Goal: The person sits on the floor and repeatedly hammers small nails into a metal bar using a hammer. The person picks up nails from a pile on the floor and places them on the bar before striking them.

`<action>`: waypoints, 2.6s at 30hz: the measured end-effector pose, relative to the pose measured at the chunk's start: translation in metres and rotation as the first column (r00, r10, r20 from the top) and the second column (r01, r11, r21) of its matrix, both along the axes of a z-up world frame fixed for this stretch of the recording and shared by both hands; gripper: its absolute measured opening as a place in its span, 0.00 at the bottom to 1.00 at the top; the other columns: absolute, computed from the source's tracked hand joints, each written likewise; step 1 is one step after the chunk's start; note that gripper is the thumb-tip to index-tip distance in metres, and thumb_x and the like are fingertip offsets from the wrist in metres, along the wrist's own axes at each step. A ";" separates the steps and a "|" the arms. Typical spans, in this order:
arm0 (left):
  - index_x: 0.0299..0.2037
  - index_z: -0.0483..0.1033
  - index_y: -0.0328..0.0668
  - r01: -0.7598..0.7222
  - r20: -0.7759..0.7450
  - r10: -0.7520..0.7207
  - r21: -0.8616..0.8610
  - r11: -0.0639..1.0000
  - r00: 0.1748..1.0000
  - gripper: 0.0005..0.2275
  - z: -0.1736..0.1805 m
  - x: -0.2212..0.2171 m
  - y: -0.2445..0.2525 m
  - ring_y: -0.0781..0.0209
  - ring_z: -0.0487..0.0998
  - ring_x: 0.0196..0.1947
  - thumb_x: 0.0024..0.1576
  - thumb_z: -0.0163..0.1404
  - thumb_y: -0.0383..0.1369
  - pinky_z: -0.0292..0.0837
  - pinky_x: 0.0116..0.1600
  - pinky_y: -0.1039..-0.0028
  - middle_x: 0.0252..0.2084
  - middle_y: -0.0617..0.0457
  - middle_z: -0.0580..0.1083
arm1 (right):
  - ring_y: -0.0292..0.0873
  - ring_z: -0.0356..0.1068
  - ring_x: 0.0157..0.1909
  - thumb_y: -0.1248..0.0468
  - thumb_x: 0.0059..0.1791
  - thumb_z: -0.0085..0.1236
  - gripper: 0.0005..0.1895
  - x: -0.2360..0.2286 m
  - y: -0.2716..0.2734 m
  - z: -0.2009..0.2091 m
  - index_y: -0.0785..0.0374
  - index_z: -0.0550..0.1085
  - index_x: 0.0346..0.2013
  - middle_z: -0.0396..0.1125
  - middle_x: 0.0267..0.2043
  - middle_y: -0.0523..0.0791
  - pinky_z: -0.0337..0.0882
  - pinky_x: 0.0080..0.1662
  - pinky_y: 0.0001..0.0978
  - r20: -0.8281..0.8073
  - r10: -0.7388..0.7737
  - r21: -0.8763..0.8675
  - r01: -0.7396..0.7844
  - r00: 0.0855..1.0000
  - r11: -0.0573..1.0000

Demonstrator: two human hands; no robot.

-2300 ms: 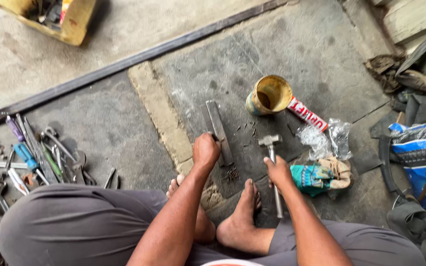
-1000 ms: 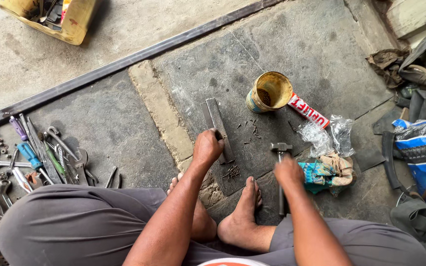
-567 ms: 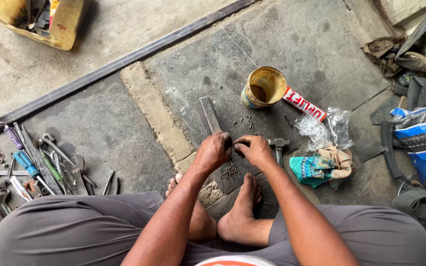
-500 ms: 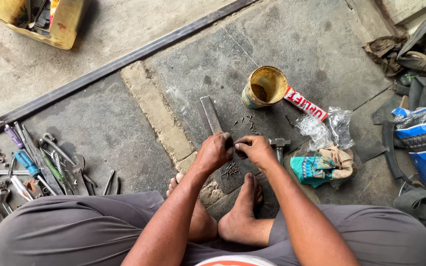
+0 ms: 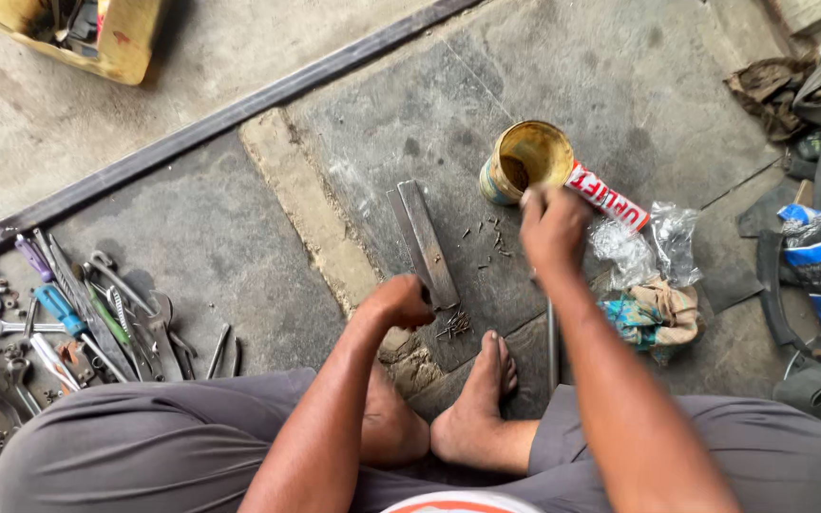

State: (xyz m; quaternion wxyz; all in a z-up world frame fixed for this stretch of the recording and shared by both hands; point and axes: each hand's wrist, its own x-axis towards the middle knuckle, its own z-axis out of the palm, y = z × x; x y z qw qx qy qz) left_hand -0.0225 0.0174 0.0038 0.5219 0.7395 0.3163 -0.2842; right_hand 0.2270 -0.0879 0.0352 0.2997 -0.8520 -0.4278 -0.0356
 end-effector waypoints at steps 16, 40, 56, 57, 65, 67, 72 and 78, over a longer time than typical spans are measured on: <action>0.49 0.77 0.32 0.083 -0.063 -0.066 0.322 0.943 0.996 0.17 -0.058 -0.007 -0.026 0.43 0.81 0.50 0.54 0.56 0.36 0.78 0.53 0.58 0.49 0.37 0.78 | 0.42 0.76 0.41 0.56 0.42 0.71 0.24 -0.106 0.028 -0.011 0.61 0.76 0.49 0.75 0.42 0.46 0.76 0.44 0.35 -0.564 -0.113 -0.385 -0.139 0.818 0.912; 0.48 0.78 0.31 0.012 -0.106 0.019 0.283 0.959 0.994 0.14 -0.043 -0.003 -0.020 0.45 0.83 0.48 0.55 0.52 0.31 0.79 0.52 0.59 0.47 0.36 0.79 | 0.42 0.76 0.35 0.62 0.54 0.58 0.07 -0.080 0.034 -0.014 0.61 0.76 0.34 0.76 0.35 0.46 0.75 0.39 0.36 -0.486 -0.214 -0.128 0.174 0.847 0.976; 0.53 0.73 0.27 0.088 -0.119 -0.056 0.278 0.957 0.991 0.17 -0.050 -0.002 -0.023 0.42 0.81 0.51 0.58 0.47 0.32 0.78 0.54 0.59 0.51 0.33 0.77 | 0.53 0.71 0.47 0.64 0.54 0.60 0.06 0.027 0.041 0.018 0.64 0.78 0.42 0.72 0.44 0.51 0.71 0.49 0.46 0.142 0.021 -0.208 0.009 0.990 0.978; 0.53 0.73 0.28 0.096 -0.114 -0.066 0.283 0.954 0.991 0.16 -0.049 -0.002 -0.022 0.43 0.82 0.51 0.58 0.47 0.31 0.78 0.54 0.59 0.51 0.34 0.78 | 0.53 0.71 0.46 0.64 0.55 0.60 0.07 0.022 0.031 0.016 0.65 0.77 0.43 0.71 0.44 0.51 0.71 0.48 0.46 0.181 0.013 -0.131 0.011 0.983 0.991; 0.49 0.75 0.28 -0.080 -0.101 0.122 0.349 0.934 0.987 0.15 -0.047 -0.006 -0.021 0.39 0.80 0.50 0.55 0.51 0.31 0.77 0.53 0.56 0.48 0.31 0.77 | 0.58 0.73 0.46 0.66 0.47 0.62 0.12 -0.027 -0.009 -0.061 0.59 0.79 0.45 0.72 0.43 0.53 0.73 0.48 0.48 -0.143 0.026 -0.363 -0.077 0.989 0.929; 0.48 0.76 0.28 -0.110 -0.079 0.150 0.375 0.921 0.986 0.14 -0.052 -0.006 -0.018 0.38 0.80 0.49 0.56 0.50 0.30 0.77 0.53 0.55 0.47 0.30 0.77 | 0.58 0.73 0.46 0.66 0.46 0.63 0.12 -0.022 -0.007 -0.081 0.58 0.80 0.45 0.73 0.44 0.53 0.73 0.48 0.47 -0.146 -0.057 -0.400 -0.006 0.988 0.916; 0.47 0.77 0.28 -0.137 -0.079 0.174 0.345 0.929 0.982 0.13 -0.062 -0.004 -0.019 0.41 0.83 0.46 0.58 0.48 0.30 0.79 0.51 0.56 0.46 0.32 0.79 | 0.56 0.75 0.44 0.65 0.51 0.62 0.07 0.002 -0.014 -0.104 0.56 0.81 0.43 0.75 0.42 0.53 0.74 0.49 0.45 -0.188 -0.242 -0.342 0.167 0.952 0.925; 0.47 0.78 0.32 -0.141 -0.140 0.194 0.320 0.937 0.971 0.13 -0.054 0.001 -0.014 0.44 0.80 0.48 0.60 0.51 0.36 0.77 0.53 0.58 0.47 0.35 0.78 | 0.55 0.75 0.45 0.65 0.46 0.66 0.08 0.011 -0.031 -0.095 0.57 0.81 0.40 0.75 0.43 0.52 0.73 0.48 0.46 -0.257 -0.071 -0.317 -0.015 0.964 0.948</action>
